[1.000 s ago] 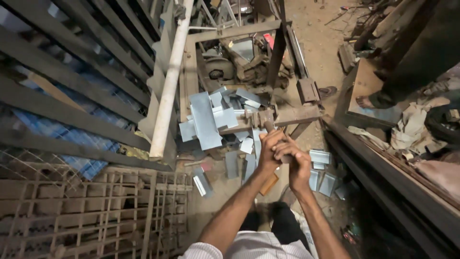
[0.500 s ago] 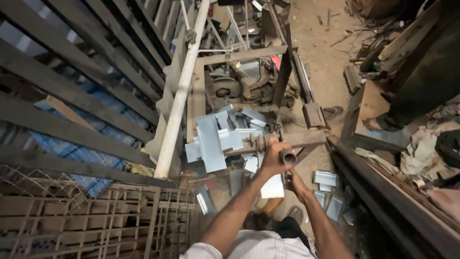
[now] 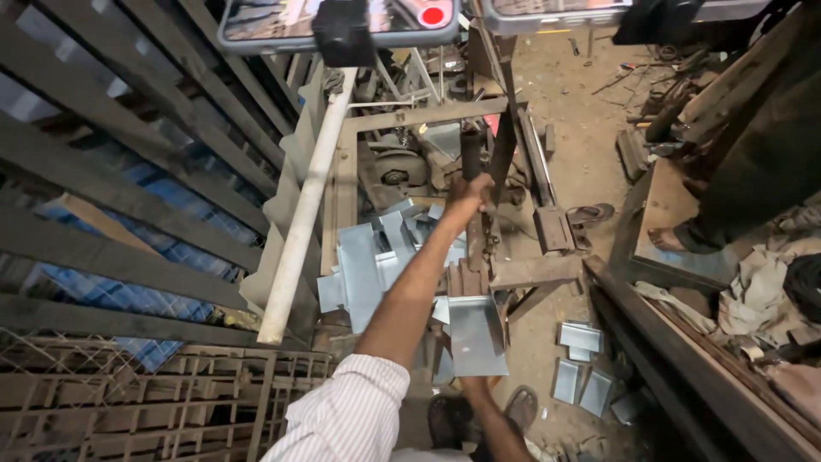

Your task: The person inserts sheet metal pieces into a manual bending machine, pulls the lever to bend them, and removes the shaped metal pieces.

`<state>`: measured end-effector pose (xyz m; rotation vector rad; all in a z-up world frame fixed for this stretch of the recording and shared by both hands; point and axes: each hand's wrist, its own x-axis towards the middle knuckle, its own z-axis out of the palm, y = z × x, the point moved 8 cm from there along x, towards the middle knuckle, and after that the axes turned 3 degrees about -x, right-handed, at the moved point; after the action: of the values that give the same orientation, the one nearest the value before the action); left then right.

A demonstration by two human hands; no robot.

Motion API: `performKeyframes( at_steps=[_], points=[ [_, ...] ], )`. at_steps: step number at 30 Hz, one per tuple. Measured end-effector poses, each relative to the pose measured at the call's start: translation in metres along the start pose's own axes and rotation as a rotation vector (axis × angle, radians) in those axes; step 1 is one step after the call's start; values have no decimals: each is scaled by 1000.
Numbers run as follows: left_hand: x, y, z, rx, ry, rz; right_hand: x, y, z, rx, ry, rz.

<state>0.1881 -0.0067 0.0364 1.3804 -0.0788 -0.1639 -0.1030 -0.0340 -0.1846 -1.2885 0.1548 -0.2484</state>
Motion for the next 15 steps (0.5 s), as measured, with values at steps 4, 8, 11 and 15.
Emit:
performKeyframes(
  at_steps=[4, 8, 11, 15],
  points=[
    [3, 9, 0, -63, 33, -68, 8, 11, 11, -456, 93, -53],
    [2, 14, -1, 1, 50, -75, 10, -4, 3, -710, 148, -55],
    [0, 11, 0, -58, 64, -99, 9, -17, 1, -800, 175, -60],
    [-2, 12, -2, 12, 58, -47, 7, -14, 0, -778, 136, -73]
  ],
)
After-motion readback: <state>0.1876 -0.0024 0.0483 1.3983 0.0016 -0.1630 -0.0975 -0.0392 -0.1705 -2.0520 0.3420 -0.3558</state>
